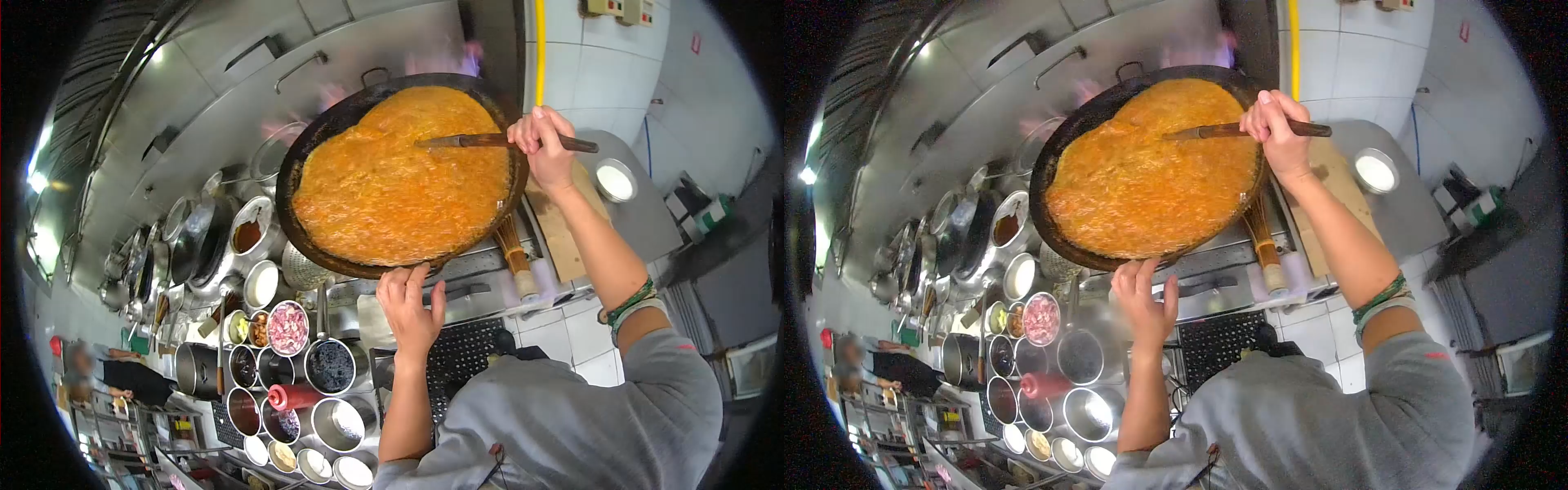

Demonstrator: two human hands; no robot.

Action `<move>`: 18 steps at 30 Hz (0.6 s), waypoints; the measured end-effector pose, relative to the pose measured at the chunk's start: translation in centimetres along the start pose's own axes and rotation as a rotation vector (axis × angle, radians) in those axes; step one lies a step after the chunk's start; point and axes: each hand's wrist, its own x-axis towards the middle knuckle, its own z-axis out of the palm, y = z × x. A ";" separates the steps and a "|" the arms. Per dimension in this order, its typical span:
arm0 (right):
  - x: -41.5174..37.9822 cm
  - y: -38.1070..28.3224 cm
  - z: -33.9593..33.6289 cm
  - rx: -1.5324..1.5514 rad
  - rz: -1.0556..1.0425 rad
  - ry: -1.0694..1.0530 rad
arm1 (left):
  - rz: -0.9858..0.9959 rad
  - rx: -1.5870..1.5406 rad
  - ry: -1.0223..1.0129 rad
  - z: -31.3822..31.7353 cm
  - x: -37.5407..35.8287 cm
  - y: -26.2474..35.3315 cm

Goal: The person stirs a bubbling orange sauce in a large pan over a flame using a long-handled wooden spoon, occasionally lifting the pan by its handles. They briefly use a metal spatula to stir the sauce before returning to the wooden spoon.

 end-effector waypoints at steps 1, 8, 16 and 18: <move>-0.3 -0.9 -0.3 0.022 0.004 0.010 | 0.001 0.000 0.002 -0.1 0.0 0.1; -1.5 -7.6 -3.6 0.030 0.013 0.021 | 0.009 0.001 0.008 -0.1 0.0 0.0; -0.6 -16.2 -6.0 0.001 0.059 -0.005 | -0.002 0.001 -0.001 -0.3 0.1 0.0; 0.2 -18.3 -6.6 -0.008 0.063 -0.035 | -0.007 -0.004 -0.014 -0.4 0.2 0.1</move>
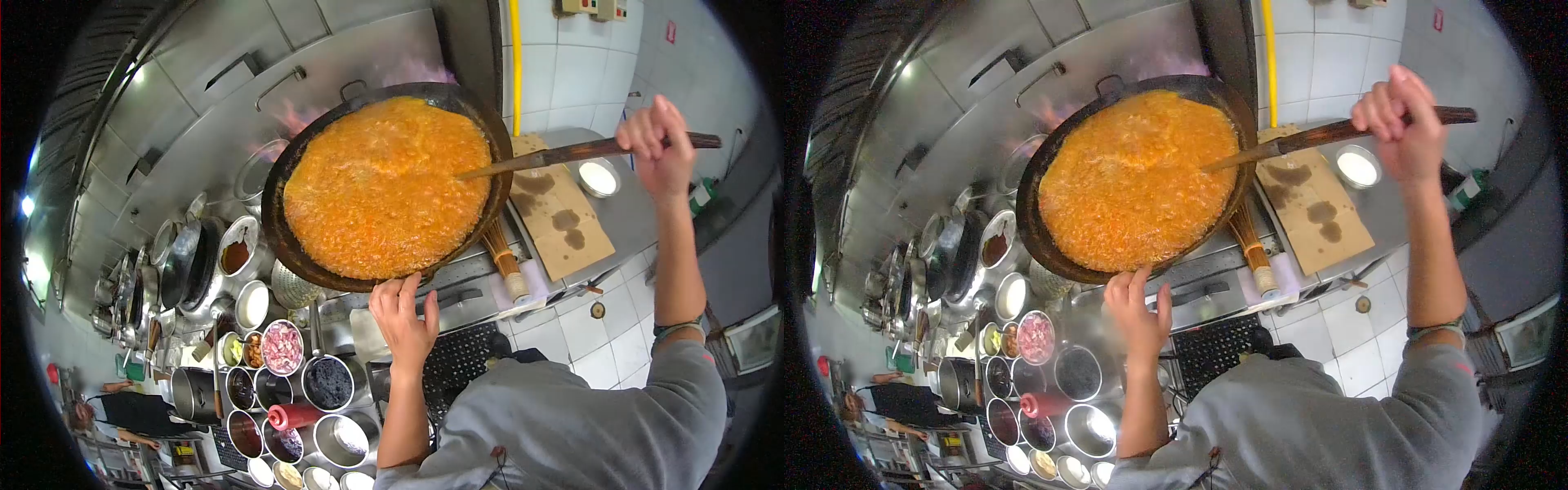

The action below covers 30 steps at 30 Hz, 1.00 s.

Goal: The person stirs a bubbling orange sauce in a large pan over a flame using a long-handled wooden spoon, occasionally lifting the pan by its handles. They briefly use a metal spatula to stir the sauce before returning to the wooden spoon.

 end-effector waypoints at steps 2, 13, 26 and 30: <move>0.8 -2.0 -0.7 0.001 0.001 -0.049 | 0.001 0.008 -0.012 -0.1 0.2 0.1; 3.5 -1.7 -4.1 0.150 -0.015 0.054 | -0.029 0.054 -0.021 0.3 0.3 0.2; 4.0 13.5 -0.2 0.368 -0.012 0.246 | -0.032 0.137 -0.014 1.0 -0.2 -0.1; 3.1 17.7 2.9 0.436 -0.014 0.283 | -0.039 0.148 -0.005 1.2 0.0 0.2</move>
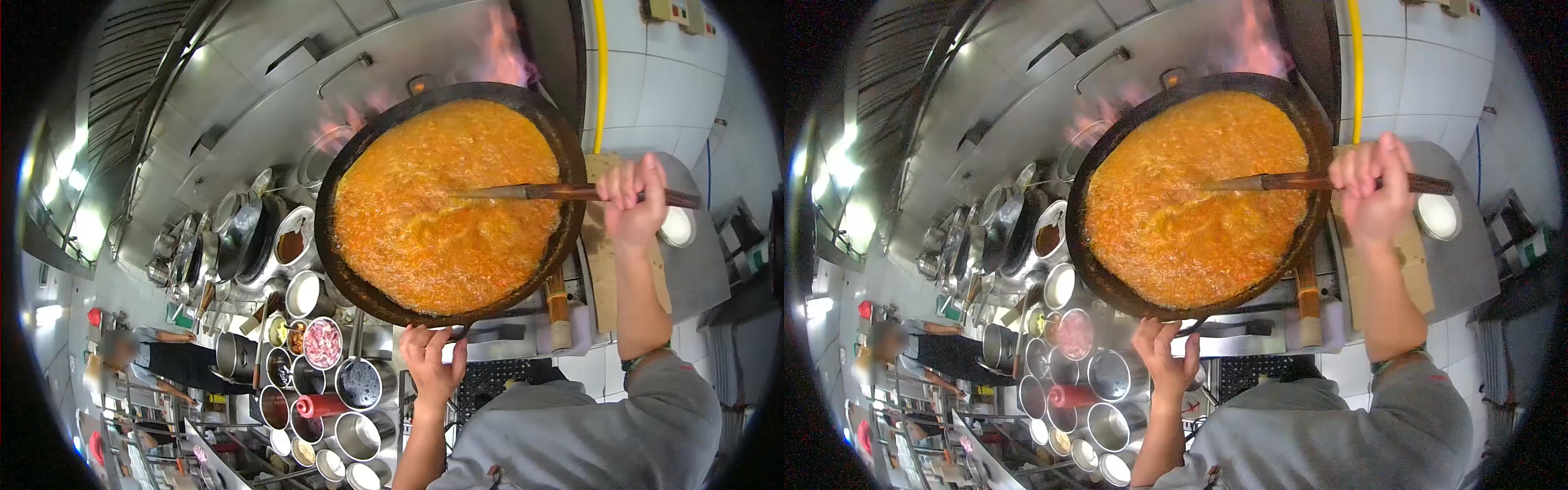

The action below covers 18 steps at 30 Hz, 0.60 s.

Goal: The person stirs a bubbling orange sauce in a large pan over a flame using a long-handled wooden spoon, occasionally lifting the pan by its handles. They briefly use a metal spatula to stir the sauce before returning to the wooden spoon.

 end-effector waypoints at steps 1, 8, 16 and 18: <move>-0.3 1.2 0.0 0.021 -0.003 -0.010 | -0.003 0.001 0.000 0.0 0.0 0.1; -4.5 7.1 3.5 -0.019 -0.084 -0.149 | -0.006 0.023 0.016 0.1 0.2 0.2; -4.6 9.7 5.8 -0.320 -0.104 -0.448 | 0.001 0.017 0.003 -0.2 0.2 0.3; -2.2 9.7 6.2 -0.341 -0.099 -0.472 | 0.004 -0.009 0.002 -0.4 0.2 0.2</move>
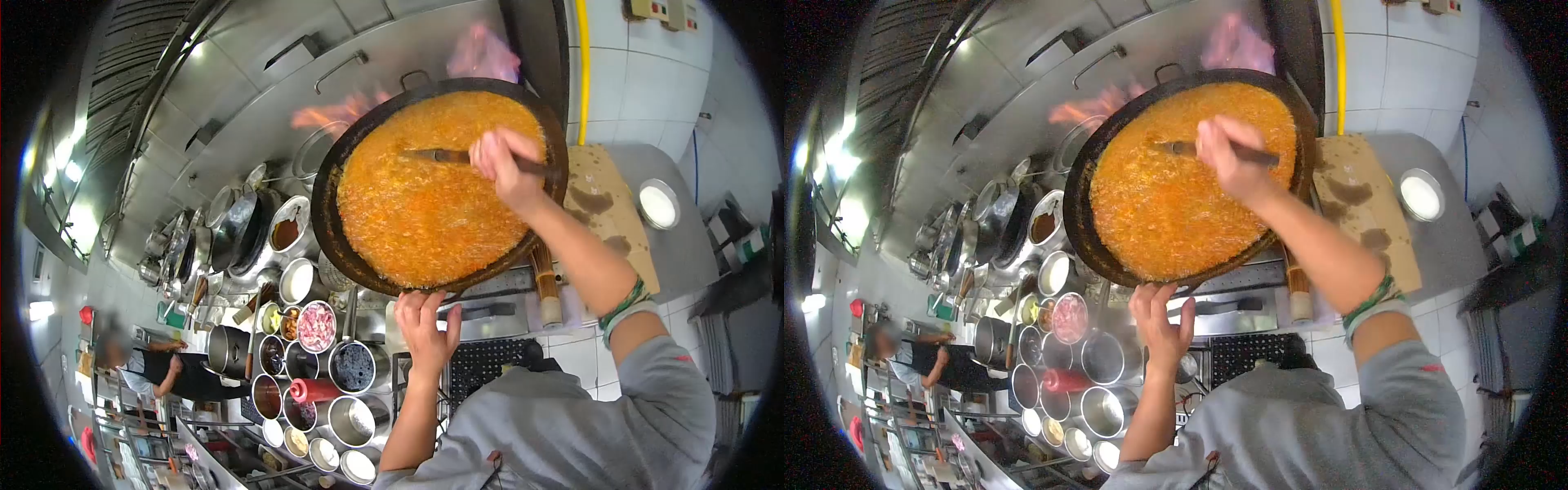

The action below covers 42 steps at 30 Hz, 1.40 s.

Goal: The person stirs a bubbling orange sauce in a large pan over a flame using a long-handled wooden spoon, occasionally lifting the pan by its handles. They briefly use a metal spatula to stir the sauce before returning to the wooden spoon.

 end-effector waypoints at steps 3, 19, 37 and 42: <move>3.6 -1.0 -1.8 0.013 0.027 0.025 | 0.006 -0.037 0.001 -0.2 -0.2 -0.1; 12.6 -10.5 -7.0 -0.091 0.215 -0.019 | 0.042 -0.131 0.031 -0.9 -0.4 -0.6; 25.1 -18.5 -10.6 -0.178 0.426 0.055 | -0.015 -0.113 0.013 -0.8 0.0 -0.1; 25.2 -14.6 -13.7 0.016 0.406 0.035 | -0.045 -0.078 0.031 -0.1 -0.1 -0.1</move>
